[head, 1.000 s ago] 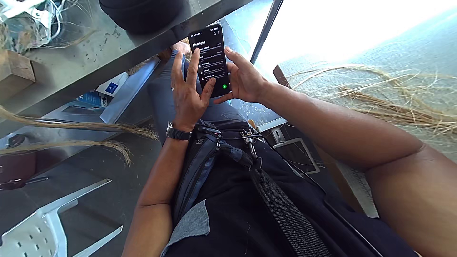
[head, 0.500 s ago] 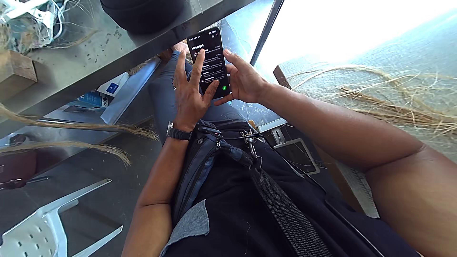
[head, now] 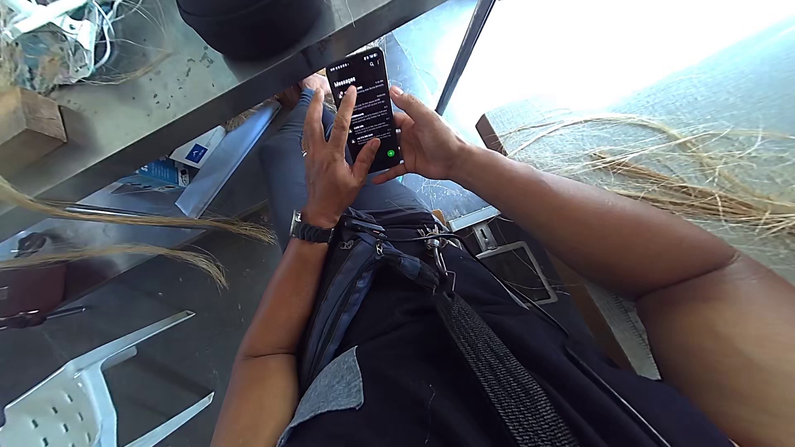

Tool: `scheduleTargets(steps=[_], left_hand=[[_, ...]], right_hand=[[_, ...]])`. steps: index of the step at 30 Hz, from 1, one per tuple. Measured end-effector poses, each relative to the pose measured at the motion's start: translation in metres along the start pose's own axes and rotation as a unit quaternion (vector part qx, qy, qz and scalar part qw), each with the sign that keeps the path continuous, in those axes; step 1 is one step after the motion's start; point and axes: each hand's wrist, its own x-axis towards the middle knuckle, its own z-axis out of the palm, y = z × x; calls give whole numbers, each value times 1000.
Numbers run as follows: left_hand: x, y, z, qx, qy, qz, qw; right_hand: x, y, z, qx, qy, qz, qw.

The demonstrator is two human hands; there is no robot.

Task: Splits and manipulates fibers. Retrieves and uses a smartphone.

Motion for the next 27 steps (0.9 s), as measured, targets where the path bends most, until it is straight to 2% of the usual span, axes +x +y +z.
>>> scheduleTargets(steps=[11, 15, 27], left_hand=[[-1, -1, -1, -32, 60, 10, 998], [-2, -4, 0, -21, 74, -14, 997], [-4, -4, 0, -1, 49, -26, 998]], right_hand=[[0, -1, -1, 1, -9, -6, 1000], [0, 0, -1, 4, -7, -12, 1000], [-1, -1, -1, 10, 0, -14, 1000]])
